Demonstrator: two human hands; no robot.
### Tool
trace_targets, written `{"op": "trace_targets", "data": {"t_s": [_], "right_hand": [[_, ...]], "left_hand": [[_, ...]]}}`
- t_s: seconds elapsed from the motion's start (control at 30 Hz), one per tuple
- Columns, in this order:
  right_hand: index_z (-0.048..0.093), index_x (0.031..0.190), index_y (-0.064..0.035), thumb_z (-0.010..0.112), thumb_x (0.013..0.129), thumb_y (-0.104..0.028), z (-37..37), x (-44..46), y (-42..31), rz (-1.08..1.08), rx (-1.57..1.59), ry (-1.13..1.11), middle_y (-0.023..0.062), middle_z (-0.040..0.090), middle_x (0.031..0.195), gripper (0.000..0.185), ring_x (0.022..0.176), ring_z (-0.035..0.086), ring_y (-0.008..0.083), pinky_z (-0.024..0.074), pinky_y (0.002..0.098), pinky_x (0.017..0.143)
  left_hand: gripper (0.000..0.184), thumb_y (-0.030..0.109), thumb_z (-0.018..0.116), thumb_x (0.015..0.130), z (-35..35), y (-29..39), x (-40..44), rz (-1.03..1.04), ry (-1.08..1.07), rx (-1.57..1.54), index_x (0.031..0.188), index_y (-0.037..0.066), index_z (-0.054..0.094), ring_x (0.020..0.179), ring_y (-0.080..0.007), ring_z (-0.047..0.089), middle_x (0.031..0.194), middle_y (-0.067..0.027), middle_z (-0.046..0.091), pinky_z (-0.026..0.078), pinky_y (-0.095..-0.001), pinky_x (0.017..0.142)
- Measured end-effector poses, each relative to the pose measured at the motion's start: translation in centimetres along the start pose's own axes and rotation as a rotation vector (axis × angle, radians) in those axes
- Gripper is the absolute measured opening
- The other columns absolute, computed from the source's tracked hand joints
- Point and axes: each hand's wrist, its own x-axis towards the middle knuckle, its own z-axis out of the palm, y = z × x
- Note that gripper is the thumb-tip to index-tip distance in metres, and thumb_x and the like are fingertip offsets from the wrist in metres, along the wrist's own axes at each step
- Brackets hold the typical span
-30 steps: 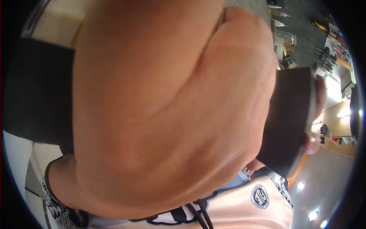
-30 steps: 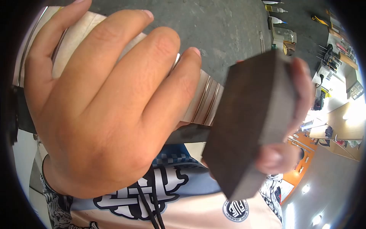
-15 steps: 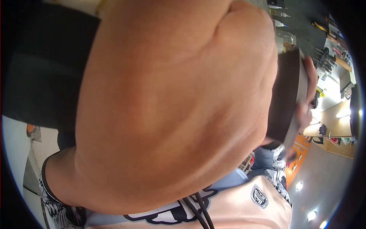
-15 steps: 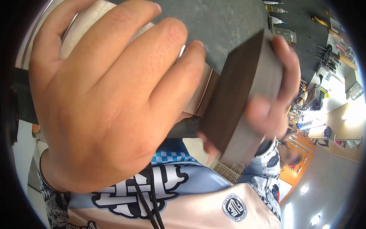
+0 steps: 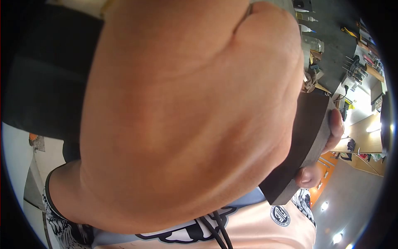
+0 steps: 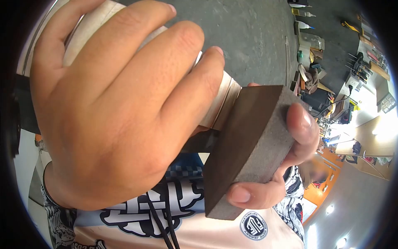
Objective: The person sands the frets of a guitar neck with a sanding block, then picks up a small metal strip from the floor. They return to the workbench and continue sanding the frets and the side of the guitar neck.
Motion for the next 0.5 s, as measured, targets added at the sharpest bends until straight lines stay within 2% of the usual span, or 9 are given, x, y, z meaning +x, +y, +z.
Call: {"op": "trace_targets", "data": {"t_s": [0.03, 0.07, 0.13, 0.2, 0.3, 0.4, 0.43, 0.5], "right_hand": [[0.041, 0.151, -0.0122, 0.069, 0.078, -0.049, 0.1, 0.1, -0.2, 0.002, -0.020, 0.011, 0.0213, 0.057, 0.134, 0.086, 0.109, 0.065, 0.0302, 0.0554, 0.0445, 0.095], [0.038, 0.153, -0.0049, 0.076, 0.076, -0.045, 0.3, 0.7, -0.2, 0.018, -0.081, 0.045, 0.0206, 0.056, 0.135, 0.095, 0.108, 0.064, 0.0282, 0.0545, 0.0407, 0.093], [0.036, 0.154, 0.0027, 0.082, 0.072, -0.042, 0.6, 0.5, -0.3, -0.015, -0.033, 0.065, 0.0196, 0.055, 0.136, 0.104, 0.108, 0.063, 0.0264, 0.0538, 0.0368, 0.091], [0.038, 0.152, 0.0032, 0.083, 0.071, -0.043, 1.9, -0.2, 0.0, -0.107, 0.187, 0.029, 0.0192, 0.055, 0.137, 0.104, 0.108, 0.063, 0.0267, 0.0544, 0.0367, 0.090], [0.039, 0.153, -0.0006, 0.084, 0.070, -0.045, 1.1, 0.1, 1.3, -0.239, 0.329, -0.141, 0.0194, 0.054, 0.138, 0.104, 0.109, 0.063, 0.0278, 0.0539, 0.0367, 0.091], [0.037, 0.155, -0.0111, 0.084, 0.073, -0.048, -2.6, 0.6, -1.4, -0.065, -0.488, -0.143, 0.0214, 0.052, 0.141, 0.101, 0.113, 0.062, 0.0324, 0.0532, 0.0404, 0.094], [0.037, 0.154, -0.0127, 0.084, 0.074, -0.049, -2.7, 2.0, -0.5, -0.359, -0.643, -0.293, 0.0222, 0.052, 0.141, 0.100, 0.113, 0.062, 0.0334, 0.0535, 0.0421, 0.094], [0.037, 0.154, -0.0150, 0.087, 0.072, -0.041, -2.8, 1.4, 0.0, -0.243, -0.257, -0.372, 0.0255, 0.048, 0.142, 0.099, 0.115, 0.061, 0.0361, 0.0531, 0.0468, 0.095]], "left_hand": [[0.042, 0.041, 0.064, 0.091, 0.0, 0.1, -0.1, -0.004, -0.001, -0.003, 0.113, 0.006, 0.072, 0.110, -0.0275, 0.064, 0.108, -0.0097, 0.068, 0.038, -0.0498, 0.109], [0.042, 0.040, 0.064, 0.091, 0.0, 0.2, -0.1, -0.003, -0.001, -0.004, 0.113, 0.006, 0.072, 0.110, -0.0276, 0.064, 0.108, -0.0098, 0.068, 0.038, -0.0498, 0.109], [0.042, 0.040, 0.064, 0.091, -0.1, 0.4, -0.1, 0.001, 0.002, 0.004, 0.113, 0.006, 0.072, 0.110, -0.0276, 0.063, 0.109, -0.0098, 0.068, 0.038, -0.0498, 0.109], [0.042, 0.040, 0.064, 0.091, -0.1, 0.3, -0.1, -0.003, 0.008, 0.011, 0.113, 0.005, 0.072, 0.110, -0.0277, 0.063, 0.109, -0.0099, 0.068, 0.038, -0.0499, 0.109], [0.041, 0.039, 0.063, 0.091, -0.4, 0.1, 0.1, -0.007, 0.005, 0.016, 0.113, 0.005, 0.072, 0.110, -0.0278, 0.063, 0.109, -0.0100, 0.068, 0.038, -0.0499, 0.109], [0.041, 0.039, 0.063, 0.092, -0.5, 0.2, 0.0, -0.004, 0.002, 0.019, 0.113, 0.005, 0.072, 0.110, -0.0278, 0.063, 0.109, -0.0102, 0.068, 0.038, -0.0499, 0.109], [0.041, 0.039, 0.063, 0.092, -0.7, 0.0, -0.1, -0.008, 0.005, 0.020, 0.114, 0.005, 0.072, 0.110, -0.0279, 0.063, 0.109, -0.0102, 0.068, 0.038, -0.0499, 0.109], [0.041, 0.039, 0.063, 0.092, -1.2, -0.9, 0.2, -0.002, -0.023, 0.070, 0.114, 0.005, 0.072, 0.110, -0.0279, 0.063, 0.109, -0.0103, 0.068, 0.038, -0.0499, 0.109]]}}
